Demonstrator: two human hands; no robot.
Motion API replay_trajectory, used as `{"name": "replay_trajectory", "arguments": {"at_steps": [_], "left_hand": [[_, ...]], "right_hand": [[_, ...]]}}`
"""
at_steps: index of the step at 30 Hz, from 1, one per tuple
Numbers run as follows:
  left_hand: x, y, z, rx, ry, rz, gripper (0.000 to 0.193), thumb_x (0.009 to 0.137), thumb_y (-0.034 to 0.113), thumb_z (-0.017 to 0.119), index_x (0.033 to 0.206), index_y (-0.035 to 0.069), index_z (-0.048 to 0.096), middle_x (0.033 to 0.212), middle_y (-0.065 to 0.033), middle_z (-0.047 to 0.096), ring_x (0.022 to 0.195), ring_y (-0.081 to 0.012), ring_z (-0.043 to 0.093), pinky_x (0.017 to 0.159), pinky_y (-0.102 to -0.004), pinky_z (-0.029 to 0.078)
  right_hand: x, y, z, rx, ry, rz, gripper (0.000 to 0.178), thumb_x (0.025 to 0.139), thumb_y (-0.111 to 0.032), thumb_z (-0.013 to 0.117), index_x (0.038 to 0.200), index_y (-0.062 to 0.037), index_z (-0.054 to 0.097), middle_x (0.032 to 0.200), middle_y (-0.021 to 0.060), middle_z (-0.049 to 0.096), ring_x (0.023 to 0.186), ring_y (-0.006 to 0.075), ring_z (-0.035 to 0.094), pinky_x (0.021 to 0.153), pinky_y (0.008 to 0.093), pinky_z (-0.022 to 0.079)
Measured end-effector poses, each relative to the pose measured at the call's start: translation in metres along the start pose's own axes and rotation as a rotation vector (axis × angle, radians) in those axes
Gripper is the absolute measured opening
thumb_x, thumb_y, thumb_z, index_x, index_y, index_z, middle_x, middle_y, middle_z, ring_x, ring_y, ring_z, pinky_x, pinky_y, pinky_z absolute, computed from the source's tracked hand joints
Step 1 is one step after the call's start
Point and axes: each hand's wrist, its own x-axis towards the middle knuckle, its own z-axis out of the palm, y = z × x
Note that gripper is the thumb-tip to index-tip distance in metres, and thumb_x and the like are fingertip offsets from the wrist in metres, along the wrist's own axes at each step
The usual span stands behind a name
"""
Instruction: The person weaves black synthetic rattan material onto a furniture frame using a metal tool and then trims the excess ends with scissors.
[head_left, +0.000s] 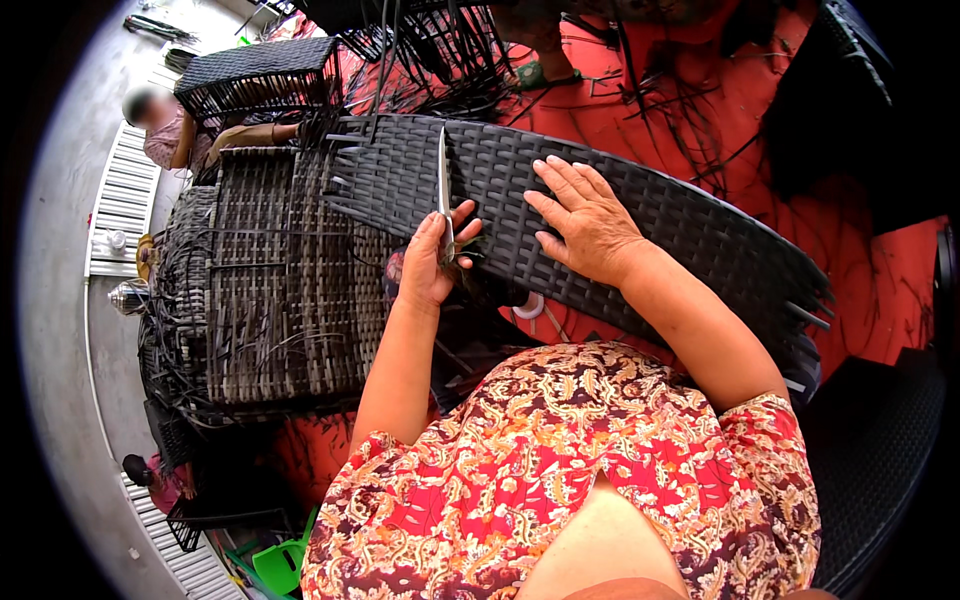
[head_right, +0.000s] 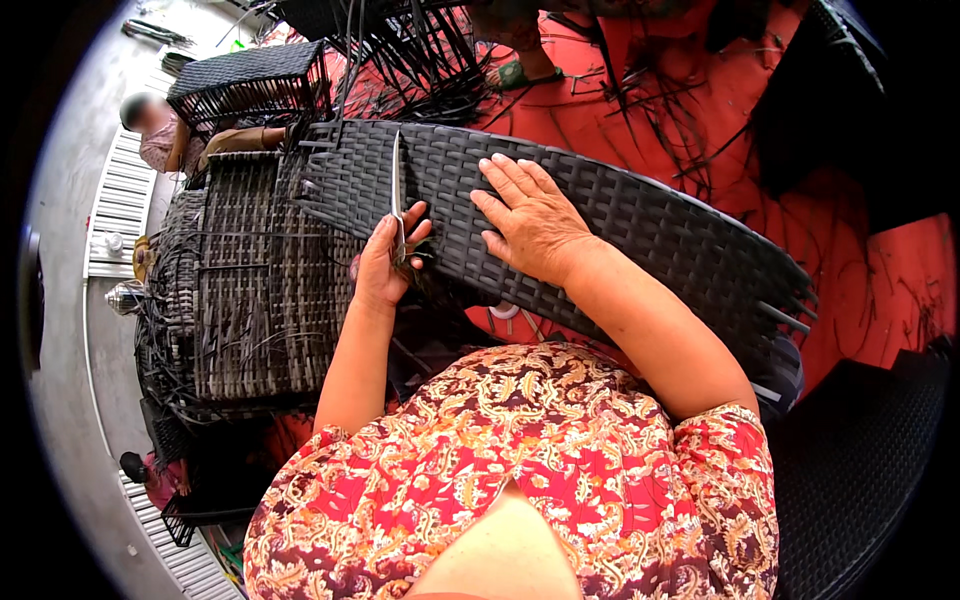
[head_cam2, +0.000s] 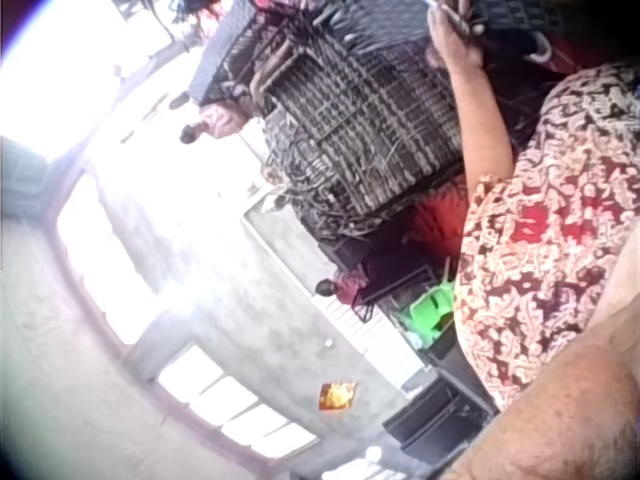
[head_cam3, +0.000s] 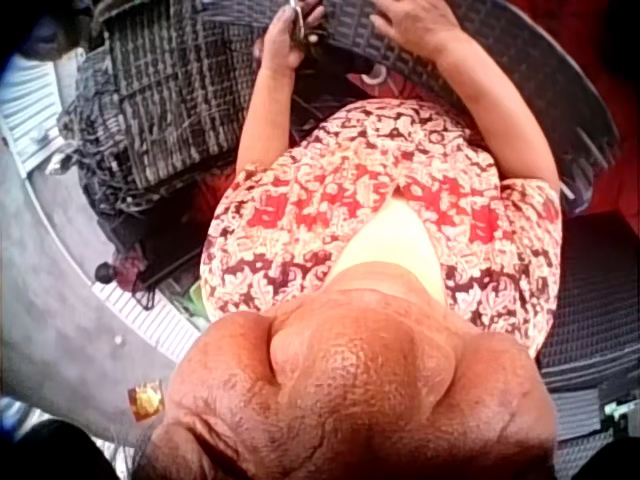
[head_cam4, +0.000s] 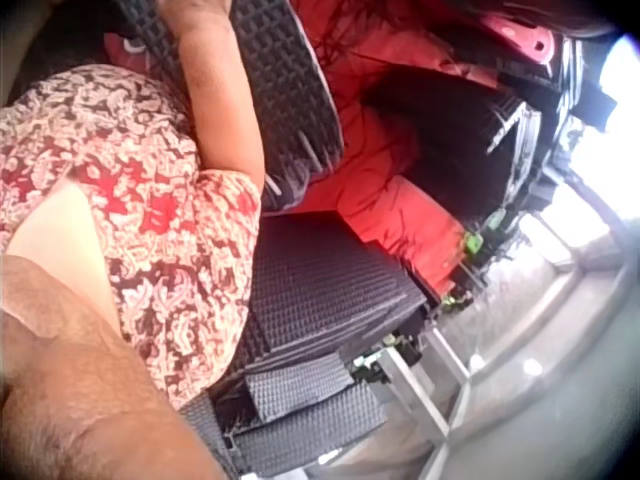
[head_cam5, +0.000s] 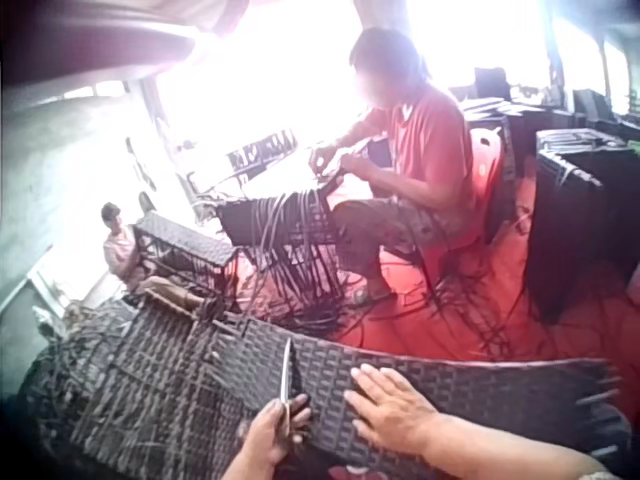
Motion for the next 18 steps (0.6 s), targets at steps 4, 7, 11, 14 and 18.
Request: {"name": "replay_trajectory", "arguments": {"at_steps": [4, 7, 11, 14, 18], "left_hand": [[0.011, 0.000, 0.005, -0.002, -0.011, 0.018, 0.024, 0.093, 0.023, 0.046, 0.109, 0.006, 0.049, 0.122, -0.0140, 0.053, 0.101, -0.0238, 0.060, 0.048, -0.0286, 0.055], [0.027, 0.000, 0.010, -0.009, -0.052, 0.042, 0.022, 0.093, 0.021, 0.045, 0.106, 0.004, 0.050, 0.121, -0.0143, 0.054, 0.101, -0.0238, 0.060, 0.048, -0.0288, 0.055], [0.047, 0.002, 0.022, 0.001, -0.044, 0.058, 0.020, 0.093, 0.019, 0.045, 0.104, 0.002, 0.051, 0.119, -0.0148, 0.055, 0.101, -0.0242, 0.060, 0.050, -0.0297, 0.057], [0.062, 0.003, 0.027, 0.030, -0.052, 0.064, 0.021, 0.093, 0.018, 0.043, 0.105, 0.002, 0.049, 0.117, -0.0138, 0.056, 0.102, -0.0243, 0.060, 0.052, -0.0316, 0.057], [0.086, 0.005, 0.035, 0.083, -0.023, 0.054, 0.021, 0.093, 0.018, 0.042, 0.105, 0.001, 0.047, 0.115, -0.0129, 0.057, 0.102, -0.0250, 0.059, 0.056, -0.0331, 0.056]], "right_hand": [[0.005, 0.013, 0.003, -0.019, 0.010, -0.005, 0.047, 0.078, -0.029, 0.060, 0.118, -0.0063, 0.054, 0.136, 0.0169, 0.037, 0.130, 0.0290, 0.030, 0.108, 0.0416, 0.020], [0.011, 0.029, 0.006, -0.044, 0.029, -0.009, 0.046, 0.079, -0.030, 0.059, 0.118, -0.0083, 0.054, 0.135, 0.0164, 0.039, 0.130, 0.0278, 0.030, 0.108, 0.0411, 0.020], [0.019, 0.048, 0.008, -0.090, 0.041, -0.005, 0.044, 0.080, -0.031, 0.057, 0.118, -0.0096, 0.054, 0.135, 0.0149, 0.040, 0.130, 0.0269, 0.031, 0.108, 0.0405, 0.020], [0.020, 0.063, 0.010, -0.151, 0.019, 0.024, 0.046, 0.082, -0.035, 0.055, 0.121, -0.0107, 0.052, 0.136, 0.0114, 0.040, 0.130, 0.0261, 0.031, 0.108, 0.0400, 0.020], [-0.004, 0.074, -0.009, -0.199, -0.034, 0.242, 0.052, 0.081, -0.035, 0.058, 0.127, -0.0132, 0.046, 0.139, 0.0107, 0.035, 0.130, 0.0275, 0.029, 0.105, 0.0434, 0.021]]}}
